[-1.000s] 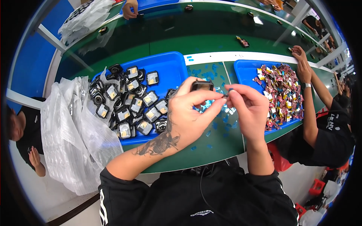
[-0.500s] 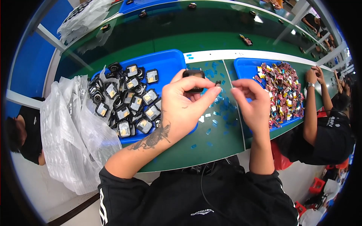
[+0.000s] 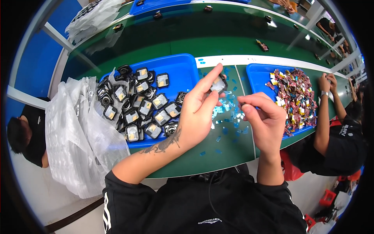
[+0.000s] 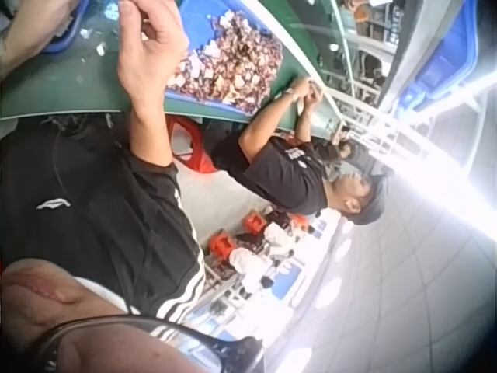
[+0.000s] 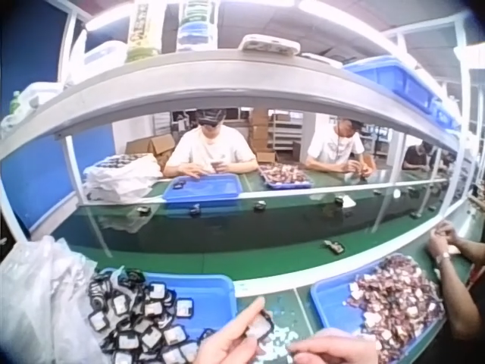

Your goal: Assembling small electronic components, specifically battery units for electronic cigarettes, on a factory assembly line.

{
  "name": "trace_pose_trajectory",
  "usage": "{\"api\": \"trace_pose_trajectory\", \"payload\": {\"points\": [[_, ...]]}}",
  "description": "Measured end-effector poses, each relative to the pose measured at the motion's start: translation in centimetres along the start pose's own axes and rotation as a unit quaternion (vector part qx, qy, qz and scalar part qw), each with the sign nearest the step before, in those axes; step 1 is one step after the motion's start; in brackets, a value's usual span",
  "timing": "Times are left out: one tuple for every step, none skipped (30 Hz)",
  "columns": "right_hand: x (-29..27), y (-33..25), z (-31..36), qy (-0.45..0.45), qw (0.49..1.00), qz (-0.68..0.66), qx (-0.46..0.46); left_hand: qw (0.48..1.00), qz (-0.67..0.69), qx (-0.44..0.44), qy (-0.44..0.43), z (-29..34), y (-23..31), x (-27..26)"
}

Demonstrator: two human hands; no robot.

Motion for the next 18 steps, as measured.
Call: {"api": "trace_pose_trajectory", "payload": {"points": [[0.4, -0.2, -0.2, -0.026, 1.000, 0.011, 0.010, 0.999, 0.043, -0.004, -0.005, 0.0, 0.0, 0.1], [0.7, -0.2, -0.5, -0.027, 0.999, 0.032, 0.003, 0.999, 0.042, -0.006, -0.006, 0.0, -0.1, 0.2], [0.9, -0.2, -0.8, -0.026, 0.999, 0.032, 0.004, 0.998, 0.063, -0.005, -0.019, 0.1, -0.1, 0.4], [1.0, -0.1, -1.1, -0.030, 0.998, 0.057, -0.001, 0.996, 0.084, -0.005, -0.033, 0.2, -0.2, 0.6], [1.2, 0.0, -1.3, -0.034, 0.996, 0.082, -0.007, 0.994, 0.104, -0.004, -0.046, 0.3, -0.2, 0.8], [1.5, 0.5, -1.4, 0.007, 0.997, 0.072, -0.018, 0.994, 0.098, -0.026, -0.050, 0.5, 0.2, 1.0], [1.3, 0.2, -1.6, 0.008, 0.997, 0.072, -0.017, 0.994, 0.097, -0.027, -0.050, 0.4, 0.1, 0.9], [1.2, -0.4, -1.9, 0.001, 0.992, 0.127, -0.022, 0.994, 0.085, -0.035, -0.059, 0.4, -0.1, 0.8], [1.2, -0.7, -2.1, -0.007, 0.983, 0.181, -0.028, 0.994, 0.072, -0.043, -0.068, 0.3, -0.3, 0.7], [1.2, -0.5, -2.1, -0.007, 0.983, 0.181, -0.027, 0.995, 0.058, -0.034, -0.067, 0.5, -0.1, 0.8], [1.2, -0.4, -2.1, 0.002, 0.985, 0.169, -0.041, 0.995, 0.058, -0.035, -0.068, 0.5, -0.1, 0.8], [1.2, -0.3, -2.0, 0.011, 0.986, 0.157, -0.054, 0.995, 0.056, -0.043, -0.073, 0.5, -0.2, 0.8], [1.1, -0.4, -2.0, 0.012, 0.986, 0.157, -0.053, 0.994, 0.053, -0.050, -0.079, 0.5, -0.2, 0.8], [1.1, -0.4, -2.0, 0.006, 0.987, 0.153, -0.043, 0.994, 0.053, -0.051, -0.077, 0.5, -0.2, 0.7], [1.1, -0.4, -1.9, 0.000, 0.989, 0.148, -0.032, 0.994, 0.056, -0.050, -0.081, 0.5, -0.2, 0.7], [1.0, -0.3, -1.9, -0.001, 0.989, 0.147, -0.031, 0.993, 0.059, -0.049, -0.085, 0.5, -0.2, 0.7], [1.0, -0.3, -2.0, -0.005, 0.987, 0.155, -0.036, 0.993, 0.060, -0.050, -0.085, 0.5, -0.3, 0.7], [0.9, -0.3, -2.0, -0.010, 0.986, 0.163, -0.042, 0.994, 0.053, -0.041, -0.091, 0.5, -0.2, 0.7]]}}
Point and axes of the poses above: each hand's wrist, its own z-axis away from the middle knuckle, its own x-axis out of the palm, y = z × x, the point moved 2 cm from there along -z, towards the middle knuckle, and after that the axes turned 5 degrees about z, right-handed, at the moved point
